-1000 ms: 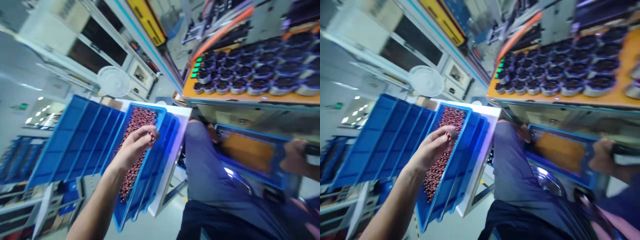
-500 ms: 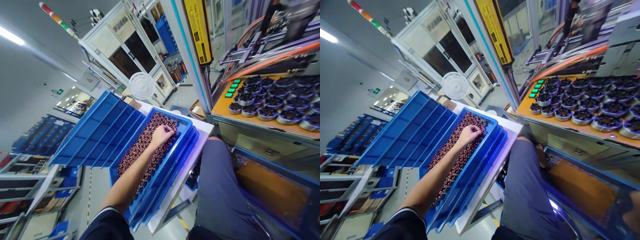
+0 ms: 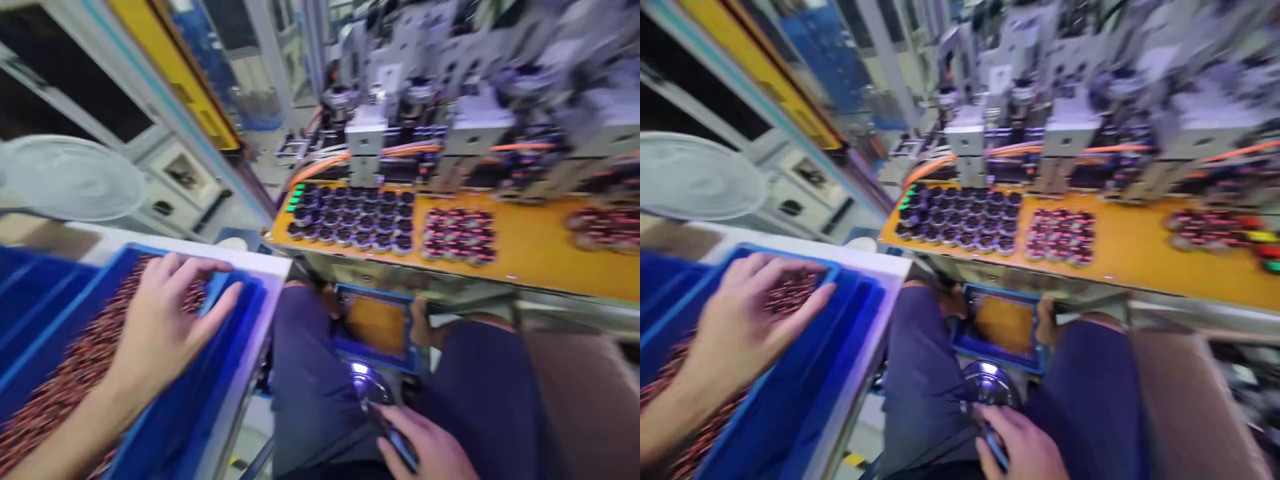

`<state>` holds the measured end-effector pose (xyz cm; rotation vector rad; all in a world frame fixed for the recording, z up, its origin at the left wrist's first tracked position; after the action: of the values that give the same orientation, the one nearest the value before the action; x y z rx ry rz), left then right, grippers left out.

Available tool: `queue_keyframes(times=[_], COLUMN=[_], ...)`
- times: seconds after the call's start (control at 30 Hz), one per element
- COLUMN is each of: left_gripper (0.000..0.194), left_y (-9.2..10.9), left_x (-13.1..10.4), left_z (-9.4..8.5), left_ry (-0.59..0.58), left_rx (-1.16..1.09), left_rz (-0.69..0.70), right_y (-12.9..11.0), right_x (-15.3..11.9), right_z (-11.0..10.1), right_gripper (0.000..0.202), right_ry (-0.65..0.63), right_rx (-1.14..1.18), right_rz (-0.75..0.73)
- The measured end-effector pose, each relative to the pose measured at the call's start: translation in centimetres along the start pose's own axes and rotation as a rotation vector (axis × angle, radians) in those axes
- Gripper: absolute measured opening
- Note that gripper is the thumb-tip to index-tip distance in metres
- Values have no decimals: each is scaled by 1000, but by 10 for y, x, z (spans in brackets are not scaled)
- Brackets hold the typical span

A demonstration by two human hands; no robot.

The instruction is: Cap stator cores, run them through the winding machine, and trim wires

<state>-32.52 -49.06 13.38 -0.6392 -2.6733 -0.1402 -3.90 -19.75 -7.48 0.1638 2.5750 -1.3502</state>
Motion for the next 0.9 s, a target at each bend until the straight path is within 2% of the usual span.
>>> queue_keyframes(times=[0.1, 0.17, 0.27, 0.37, 0.43, 0.53, 0.63, 0.7, 0.8, 0.83, 0.9], left_gripper=[18, 15, 16, 18, 20, 20, 16, 12, 3, 6, 25], left_y=[90, 157, 244, 301, 321, 330, 330, 329, 325, 322, 314], left_x=[24, 41, 68, 89, 98, 107, 115, 114, 93, 81, 50], left_z=[-3, 5, 33, 67, 84, 99, 104, 101, 87, 81, 70], left_ry=[35, 30, 29, 4, -15, -10, 11, 30, 45, 34, -1], left_rx=[-186, -296, -259, -146, -80, -25, -39, -119, -432, -578, -833], left_rz=[403, 589, 679, 651, 634, 633, 636, 649, 665, 645, 559], right_y=[0, -3, -1, 15, 31, 49, 54, 50, 33, 24, 4], right_x=[1, 4, -2, -19, -33, -49, -55, -51, -40, -37, -30], right_z=[-6, -11, -20, -26, -27, -27, -29, -36, -58, -68, -90], right_gripper=[55, 54, 55, 58, 58, 60, 50, 41, 31, 30, 27], right_ry=[-95, -105, -99, -46, 14, 116, 231, 309, 479, 568, 774], right_rx=[75, 102, 129, 163, 191, 214, 231, 286, 479, 564, 717], right_rz=[70, 142, 232, 272, 278, 276, 279, 256, 205, 192, 161])
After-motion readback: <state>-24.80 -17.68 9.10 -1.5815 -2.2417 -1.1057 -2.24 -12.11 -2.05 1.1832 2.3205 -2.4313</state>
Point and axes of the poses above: each hand's wrist, its own x-axis towards the middle knuckle, its own z-axis out of the palm, y = z × x, the point moved 2 cm from there along x, towards the middle knuckle, and after that the axes turned 9 degrees about x, right-handed, at the moved point
